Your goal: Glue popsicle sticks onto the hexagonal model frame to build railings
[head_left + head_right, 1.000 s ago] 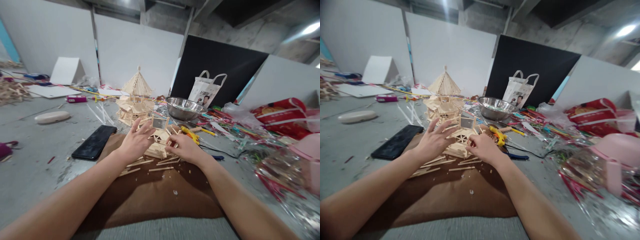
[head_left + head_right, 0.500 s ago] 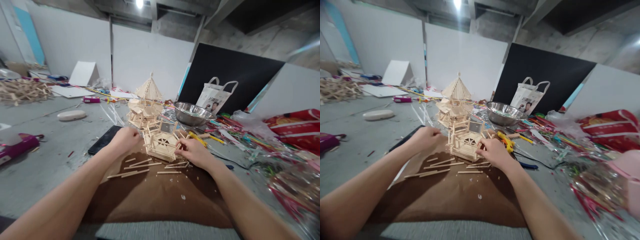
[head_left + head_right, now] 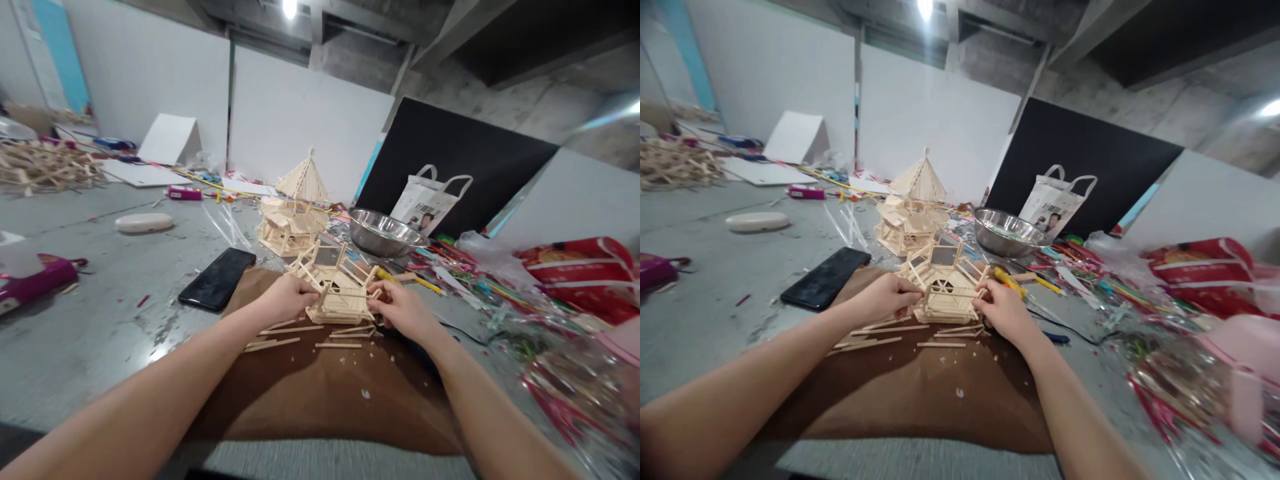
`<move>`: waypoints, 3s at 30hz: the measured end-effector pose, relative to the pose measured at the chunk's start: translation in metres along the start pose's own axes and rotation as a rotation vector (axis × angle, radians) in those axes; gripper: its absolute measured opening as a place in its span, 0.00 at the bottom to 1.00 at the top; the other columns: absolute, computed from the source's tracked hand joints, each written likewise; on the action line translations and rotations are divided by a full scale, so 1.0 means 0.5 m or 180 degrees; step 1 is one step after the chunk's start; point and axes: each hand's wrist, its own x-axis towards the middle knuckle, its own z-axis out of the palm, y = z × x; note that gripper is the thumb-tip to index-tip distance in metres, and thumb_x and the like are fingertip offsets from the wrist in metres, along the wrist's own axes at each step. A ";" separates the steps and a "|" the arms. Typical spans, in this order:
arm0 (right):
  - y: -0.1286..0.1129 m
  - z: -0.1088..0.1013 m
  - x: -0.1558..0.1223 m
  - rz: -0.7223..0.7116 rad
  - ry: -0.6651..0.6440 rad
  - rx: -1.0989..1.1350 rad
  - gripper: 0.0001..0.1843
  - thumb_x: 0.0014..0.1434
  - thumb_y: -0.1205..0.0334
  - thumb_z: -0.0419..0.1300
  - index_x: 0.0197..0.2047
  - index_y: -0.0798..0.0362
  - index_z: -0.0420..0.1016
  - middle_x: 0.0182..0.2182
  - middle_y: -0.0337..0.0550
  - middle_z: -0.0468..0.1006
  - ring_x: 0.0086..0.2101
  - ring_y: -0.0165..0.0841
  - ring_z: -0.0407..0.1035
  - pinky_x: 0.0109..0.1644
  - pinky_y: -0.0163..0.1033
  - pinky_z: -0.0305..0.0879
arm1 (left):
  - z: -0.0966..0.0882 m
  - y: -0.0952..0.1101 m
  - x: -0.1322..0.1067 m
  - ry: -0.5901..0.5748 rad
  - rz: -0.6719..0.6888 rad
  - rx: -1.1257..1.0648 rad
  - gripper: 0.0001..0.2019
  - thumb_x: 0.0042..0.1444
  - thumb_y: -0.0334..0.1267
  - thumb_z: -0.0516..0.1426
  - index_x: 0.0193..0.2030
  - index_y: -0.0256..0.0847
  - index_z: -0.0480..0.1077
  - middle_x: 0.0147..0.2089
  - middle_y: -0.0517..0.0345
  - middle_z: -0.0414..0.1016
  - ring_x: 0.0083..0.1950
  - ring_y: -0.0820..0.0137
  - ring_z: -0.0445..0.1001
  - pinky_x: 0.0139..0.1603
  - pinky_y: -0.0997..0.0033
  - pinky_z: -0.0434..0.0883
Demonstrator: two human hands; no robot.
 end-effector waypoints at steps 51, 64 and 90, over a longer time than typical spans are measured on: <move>0.031 0.049 -0.011 0.0100 -0.0240 0.2244 0.15 0.44 0.55 0.59 0.31 0.53 0.59 0.14 0.28 0.63 0.13 0.21 0.59 0.14 0.26 0.54 | 0.025 -0.008 0.002 0.0183 -0.0290 0.0235 0.15 0.45 0.46 0.51 0.24 0.37 0.71 0.16 0.62 0.67 0.20 0.74 0.65 0.23 0.77 0.59; 0.038 0.054 -0.010 -0.0219 -0.0081 0.1920 0.11 0.47 0.58 0.55 0.34 0.52 0.60 0.14 0.27 0.62 0.13 0.23 0.59 0.15 0.28 0.55 | 0.026 -0.010 0.002 0.0197 -0.0208 0.0303 0.15 0.46 0.47 0.50 0.25 0.37 0.71 0.17 0.62 0.68 0.21 0.73 0.67 0.25 0.77 0.60; 0.031 0.058 -0.008 -0.0186 -0.0023 0.1946 0.08 0.47 0.58 0.55 0.27 0.51 0.59 0.13 0.28 0.63 0.12 0.23 0.60 0.15 0.28 0.55 | 0.026 -0.008 0.001 0.0282 -0.0310 0.0281 0.15 0.45 0.46 0.51 0.26 0.37 0.72 0.17 0.61 0.69 0.21 0.72 0.68 0.25 0.77 0.61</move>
